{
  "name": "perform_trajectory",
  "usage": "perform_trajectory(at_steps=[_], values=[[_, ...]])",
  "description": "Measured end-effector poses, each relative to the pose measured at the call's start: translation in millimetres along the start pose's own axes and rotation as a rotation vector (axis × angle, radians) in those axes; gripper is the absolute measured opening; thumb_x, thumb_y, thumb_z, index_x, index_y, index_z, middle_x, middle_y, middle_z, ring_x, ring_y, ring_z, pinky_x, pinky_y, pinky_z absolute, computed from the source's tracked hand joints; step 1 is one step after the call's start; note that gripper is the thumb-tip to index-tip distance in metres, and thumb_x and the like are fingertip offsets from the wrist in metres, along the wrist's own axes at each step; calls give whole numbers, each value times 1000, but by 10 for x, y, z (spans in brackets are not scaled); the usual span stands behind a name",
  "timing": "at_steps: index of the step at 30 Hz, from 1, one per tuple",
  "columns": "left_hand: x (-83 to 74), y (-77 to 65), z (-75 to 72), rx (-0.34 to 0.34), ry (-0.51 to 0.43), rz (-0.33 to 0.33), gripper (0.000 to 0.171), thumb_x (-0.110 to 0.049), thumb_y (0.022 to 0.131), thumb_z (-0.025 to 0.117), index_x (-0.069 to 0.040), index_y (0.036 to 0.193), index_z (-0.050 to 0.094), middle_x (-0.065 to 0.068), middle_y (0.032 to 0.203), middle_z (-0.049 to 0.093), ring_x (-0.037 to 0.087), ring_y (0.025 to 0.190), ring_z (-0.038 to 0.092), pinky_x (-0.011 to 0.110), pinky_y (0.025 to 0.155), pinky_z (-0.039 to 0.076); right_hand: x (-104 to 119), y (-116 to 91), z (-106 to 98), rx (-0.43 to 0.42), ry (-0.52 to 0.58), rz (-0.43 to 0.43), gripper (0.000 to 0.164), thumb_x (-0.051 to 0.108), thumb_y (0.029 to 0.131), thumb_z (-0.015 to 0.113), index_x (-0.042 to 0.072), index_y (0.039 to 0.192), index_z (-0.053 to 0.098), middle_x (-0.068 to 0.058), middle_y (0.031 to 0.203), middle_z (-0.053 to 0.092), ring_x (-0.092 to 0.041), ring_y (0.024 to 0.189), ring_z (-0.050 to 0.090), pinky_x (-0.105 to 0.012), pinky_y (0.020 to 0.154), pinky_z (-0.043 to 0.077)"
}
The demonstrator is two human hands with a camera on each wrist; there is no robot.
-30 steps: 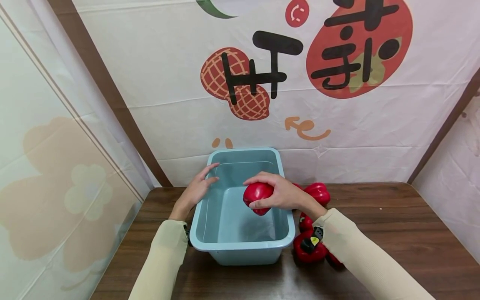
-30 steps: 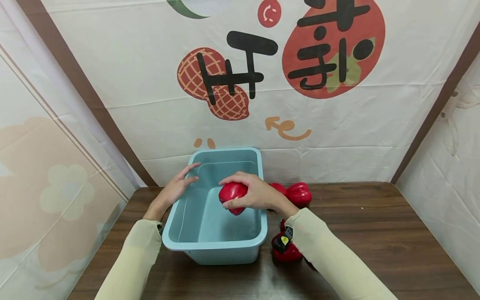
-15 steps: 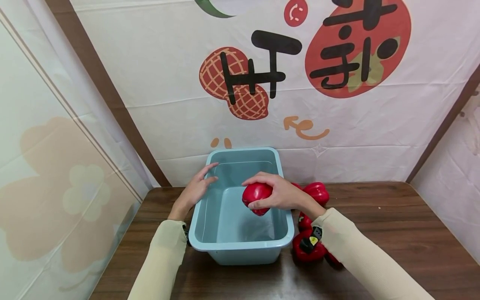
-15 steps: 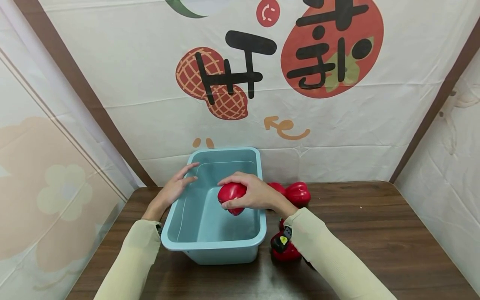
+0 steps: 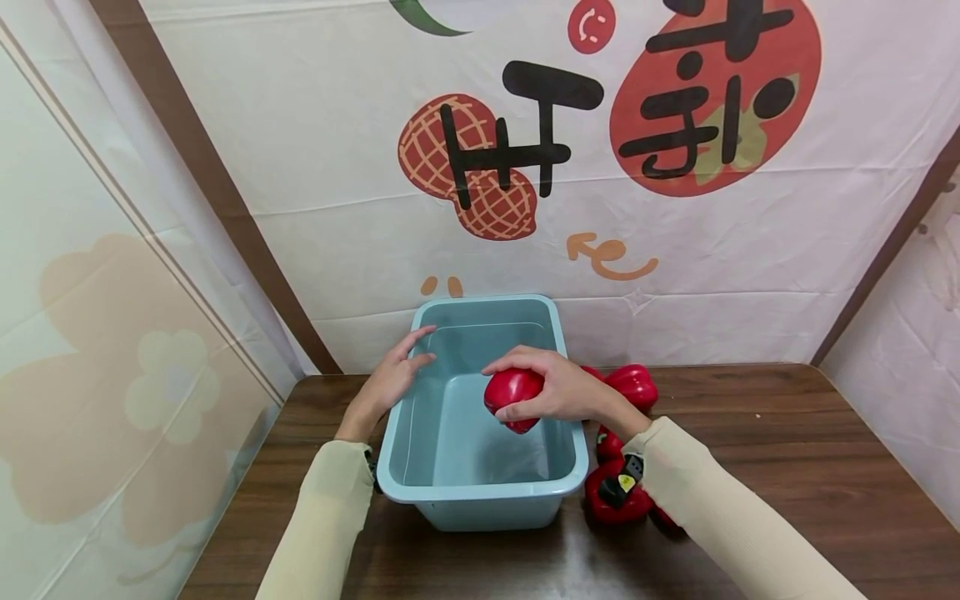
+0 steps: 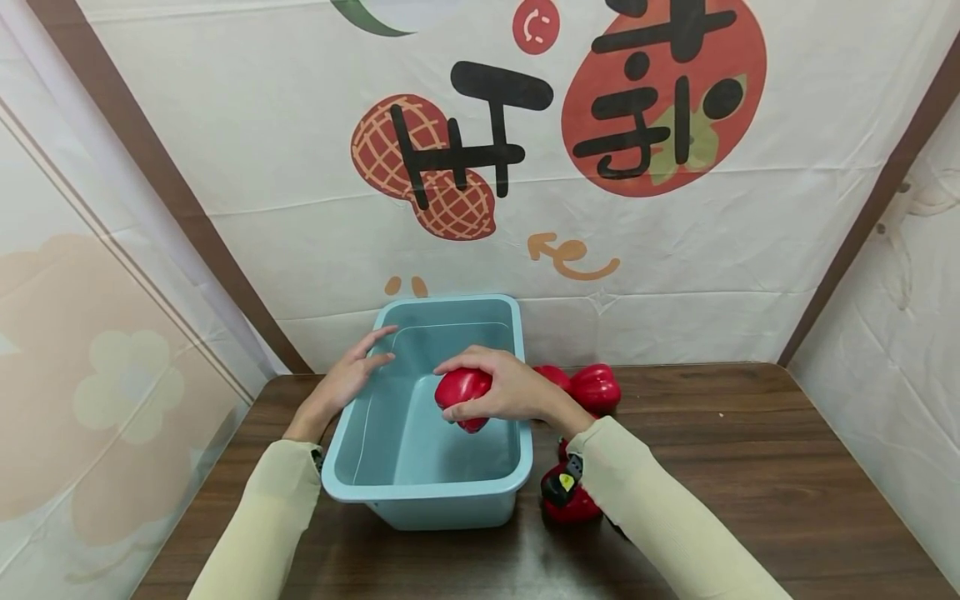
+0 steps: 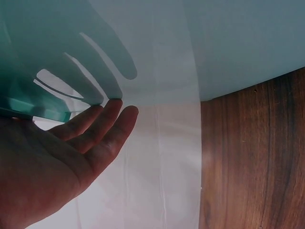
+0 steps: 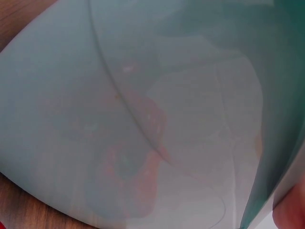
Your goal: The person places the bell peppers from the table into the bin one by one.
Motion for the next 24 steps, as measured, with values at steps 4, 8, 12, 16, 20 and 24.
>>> perform_trajectory(at_steps=[4, 8, 12, 16, 20, 24], values=[[0, 6, 6, 1, -6, 0, 54, -29, 104, 44, -27, 155, 29, 12, 164, 16, 47, 128, 46, 67, 97, 43, 7, -2, 8, 2, -10, -5, 62, 29, 73, 86, 27, 131, 62, -3, 130, 58, -20, 117, 54, -32, 81, 57], [3, 7, 6, 3, -9, -4, 53, -29, 104, 43, -27, 155, 29, 12, 164, 16, 47, 128, 46, 66, 97, 43, 21, -4, 17, 2, -16, -15, 63, 28, 73, 86, 25, 131, 62, -2, 129, 58, -20, 117, 54, -32, 81, 57], [3, 3, 1, 4, -8, -7, 53, -29, 104, 43, -28, 155, 29, 12, 164, 16, 47, 128, 46, 66, 97, 43, 46, -7, 22, 2, -12, -32, 62, 27, 74, 86, 24, 130, 62, -1, 128, 58, -21, 116, 54, -32, 80, 57], [5, 1, -2, 4, -5, -7, 53, -30, 104, 43, -28, 155, 29, 12, 164, 16, 46, 129, 46, 66, 98, 42, 56, -13, 23, 3, -31, -47, 57, 28, 78, 82, 23, 131, 62, 4, 128, 60, -18, 117, 55, -33, 86, 56], [3, -2, -4, 1, -1, -7, 54, -32, 103, 44, -29, 155, 29, 11, 164, 17, 45, 129, 46, 66, 98, 42, 58, -23, 22, 0, -61, -63, 52, 31, 83, 78, 21, 131, 63, 7, 129, 61, -13, 117, 56, -36, 95, 51], [2, -9, -3, 2, 3, -6, 54, -32, 103, 44, -29, 155, 29, 12, 164, 18, 45, 127, 48, 66, 98, 43, 57, -30, 33, 0, -64, -71, 51, 32, 85, 76, 20, 132, 62, 7, 129, 61, -12, 115, 58, -37, 94, 51]])
Point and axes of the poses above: each hand's wrist, its own y-axis towards the middle knuckle, its own z-axis out of the palm, x = y × z, the point moved 10 cm from there along y, towards the middle knuckle
